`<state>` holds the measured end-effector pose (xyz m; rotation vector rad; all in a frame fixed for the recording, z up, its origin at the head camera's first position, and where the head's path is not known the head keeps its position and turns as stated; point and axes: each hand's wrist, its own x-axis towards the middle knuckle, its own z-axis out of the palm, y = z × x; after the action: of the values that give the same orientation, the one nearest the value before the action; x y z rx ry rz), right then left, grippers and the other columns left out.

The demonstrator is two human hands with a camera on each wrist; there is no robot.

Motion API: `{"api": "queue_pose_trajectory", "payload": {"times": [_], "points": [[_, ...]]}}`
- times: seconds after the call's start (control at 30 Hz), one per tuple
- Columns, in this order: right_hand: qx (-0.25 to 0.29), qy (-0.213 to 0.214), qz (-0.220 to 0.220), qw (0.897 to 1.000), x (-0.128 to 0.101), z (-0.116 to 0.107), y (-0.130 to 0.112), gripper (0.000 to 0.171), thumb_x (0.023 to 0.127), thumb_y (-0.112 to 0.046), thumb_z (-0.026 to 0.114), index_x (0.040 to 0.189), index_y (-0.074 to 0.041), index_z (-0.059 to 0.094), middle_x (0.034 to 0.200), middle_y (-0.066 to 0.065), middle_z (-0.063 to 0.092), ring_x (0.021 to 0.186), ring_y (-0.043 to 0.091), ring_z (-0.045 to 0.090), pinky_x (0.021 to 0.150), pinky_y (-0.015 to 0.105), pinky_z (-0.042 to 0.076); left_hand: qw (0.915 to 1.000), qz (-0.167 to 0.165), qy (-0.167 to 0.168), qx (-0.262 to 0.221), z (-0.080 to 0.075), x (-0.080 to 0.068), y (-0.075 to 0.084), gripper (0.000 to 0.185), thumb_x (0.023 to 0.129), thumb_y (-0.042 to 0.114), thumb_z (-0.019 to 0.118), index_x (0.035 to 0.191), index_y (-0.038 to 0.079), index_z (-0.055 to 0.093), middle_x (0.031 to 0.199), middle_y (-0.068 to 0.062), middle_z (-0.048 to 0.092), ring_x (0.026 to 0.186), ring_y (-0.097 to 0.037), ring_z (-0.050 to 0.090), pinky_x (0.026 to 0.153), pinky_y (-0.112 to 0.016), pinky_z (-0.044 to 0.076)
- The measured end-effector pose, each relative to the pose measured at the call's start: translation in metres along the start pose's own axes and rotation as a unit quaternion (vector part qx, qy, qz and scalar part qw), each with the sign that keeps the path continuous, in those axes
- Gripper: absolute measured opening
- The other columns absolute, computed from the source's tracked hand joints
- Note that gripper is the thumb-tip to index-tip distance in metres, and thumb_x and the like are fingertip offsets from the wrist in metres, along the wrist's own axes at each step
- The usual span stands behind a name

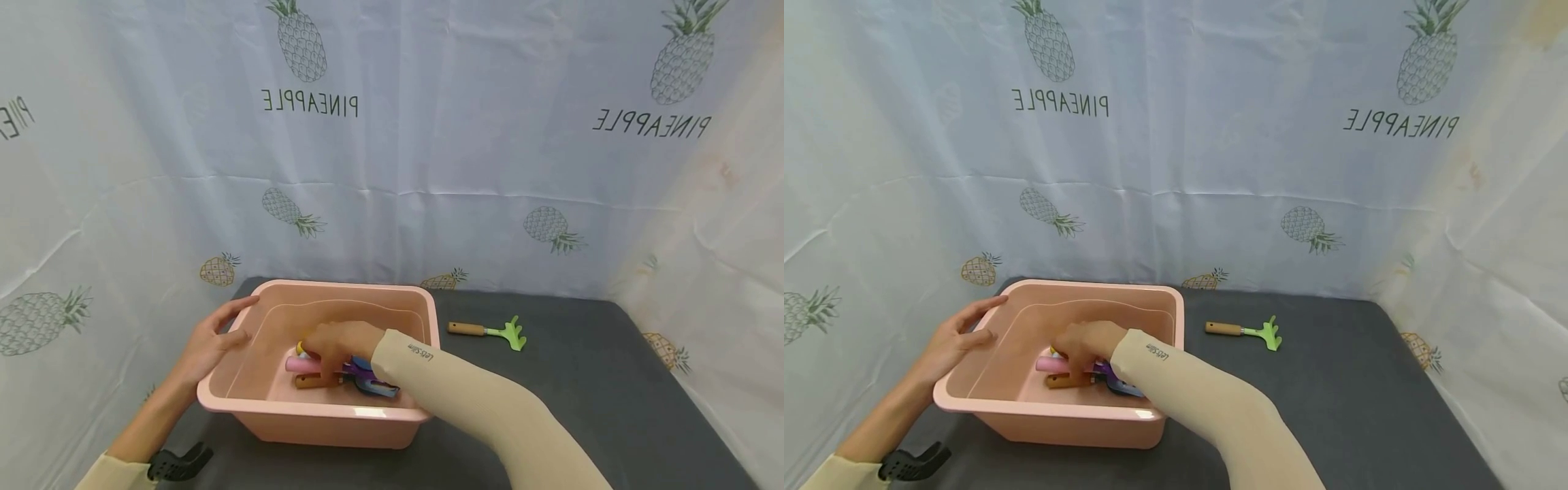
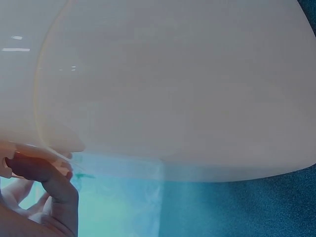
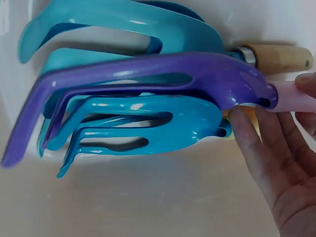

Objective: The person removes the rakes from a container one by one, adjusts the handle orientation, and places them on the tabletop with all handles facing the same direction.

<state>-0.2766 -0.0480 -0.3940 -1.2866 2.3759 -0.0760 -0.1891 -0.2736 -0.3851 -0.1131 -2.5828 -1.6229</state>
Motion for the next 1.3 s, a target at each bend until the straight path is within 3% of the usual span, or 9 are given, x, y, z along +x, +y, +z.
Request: {"api": "queue_pose_trajectory", "payload": {"times": [0.1,0.27,0.4,0.57,0.73,0.87,1.07,1.2,1.3], "points": [[0.014,0.010,-0.009,1.000,0.000,-0.001,0.001,0.035,0.072,-0.019,0.088,0.096,-0.020,0.063,0.086,-0.005,0.057,0.082,0.010,0.055,0.065,0.021,0.045,1.0000,0.002,0.000,-0.001,0.000,0.000,0.000,0.060,0.098,0.008,0.055,0.156,0.008,0.044,0.163,-0.021,0.039,0.145,-0.039,0.036,0.084,-0.010,0.048],[0.051,0.019,-0.006,0.998,0.002,-0.007,0.005,0.042,0.074,-0.022,0.089,0.105,-0.031,0.062,0.094,-0.010,0.062,0.088,0.007,0.057,0.070,0.020,0.051,1.0000,0.004,-0.002,-0.005,0.000,-0.001,-0.002,0.060,0.098,0.008,0.055,0.156,0.008,0.043,0.163,-0.021,0.037,0.144,-0.040,0.037,0.084,-0.011,0.049],[0.043,0.021,-0.028,0.998,0.003,-0.013,0.006,0.041,0.076,-0.025,0.089,0.107,-0.035,0.065,0.096,-0.012,0.063,0.089,0.006,0.059,0.068,0.020,0.055,1.0000,0.000,-0.002,-0.009,0.000,-0.001,-0.002,0.060,0.098,0.008,0.055,0.157,0.009,0.043,0.164,-0.021,0.037,0.144,-0.038,0.037,0.084,-0.012,0.050],[0.041,0.019,-0.061,0.997,0.002,-0.017,0.006,0.037,0.077,-0.023,0.087,0.107,-0.030,0.067,0.098,-0.010,0.064,0.086,0.006,0.060,0.065,0.020,0.055,0.9999,-0.009,-0.004,-0.011,-0.001,-0.001,-0.003,0.061,0.098,0.009,0.057,0.157,0.012,0.044,0.165,-0.018,0.035,0.137,-0.019,0.042,0.083,-0.016,0.053],[0.084,0.011,-0.063,0.994,-0.005,-0.018,0.008,0.021,0.085,-0.022,0.078,0.102,-0.021,0.066,0.090,-0.004,0.063,0.074,0.010,0.063,0.061,0.023,0.055,1.0000,-0.006,0.000,-0.006,-0.001,-0.001,-0.004,0.061,0.097,0.009,0.058,0.156,0.012,0.045,0.164,-0.018,0.038,0.128,-0.002,0.043,0.083,-0.015,0.053],[0.153,0.001,-0.051,0.987,-0.008,-0.020,0.011,0.015,0.088,-0.014,0.074,0.099,-0.017,0.064,0.085,-0.001,0.062,0.069,0.014,0.064,0.061,0.028,0.057,1.0000,-0.001,0.002,0.000,-0.001,-0.001,-0.003,0.060,0.097,0.009,0.058,0.156,0.012,0.046,0.163,-0.018,0.039,0.127,0.001,0.042,0.084,-0.014,0.051],[0.234,-0.009,-0.039,0.971,-0.011,-0.027,0.015,0.017,0.087,-0.006,0.072,0.100,-0.013,0.065,0.090,0.004,0.062,0.068,0.018,0.059,0.064,0.032,0.056,1.0000,0.000,0.000,-0.007,0.000,-0.001,-0.002,0.060,0.097,0.009,0.058,0.156,0.012,0.045,0.163,-0.018,0.038,0.123,0.006,0.043,0.083,-0.015,0.052],[0.273,-0.005,-0.044,0.961,-0.016,-0.033,0.018,0.020,0.087,-0.004,0.071,0.105,-0.012,0.065,0.096,0.005,0.062,0.076,0.021,0.060,0.069,0.037,0.057,0.9999,0.002,-0.002,-0.012,-0.001,-0.001,-0.002,0.060,0.098,0.009,0.057,0.157,0.012,0.045,0.164,-0.018,0.036,0.121,0.006,0.043,0.083,-0.016,0.053],[0.273,0.000,-0.054,0.961,-0.018,-0.037,0.020,0.020,0.089,-0.006,0.070,0.107,-0.012,0.064,0.097,0.005,0.063,0.079,0.021,0.063,0.075,0.037,0.059,0.9999,0.004,-0.001,-0.010,-0.001,-0.001,-0.002,0.060,0.098,0.009,0.058,0.157,0.013,0.045,0.164,-0.018,0.036,0.123,0.007,0.042,0.083,-0.015,0.052]]}}
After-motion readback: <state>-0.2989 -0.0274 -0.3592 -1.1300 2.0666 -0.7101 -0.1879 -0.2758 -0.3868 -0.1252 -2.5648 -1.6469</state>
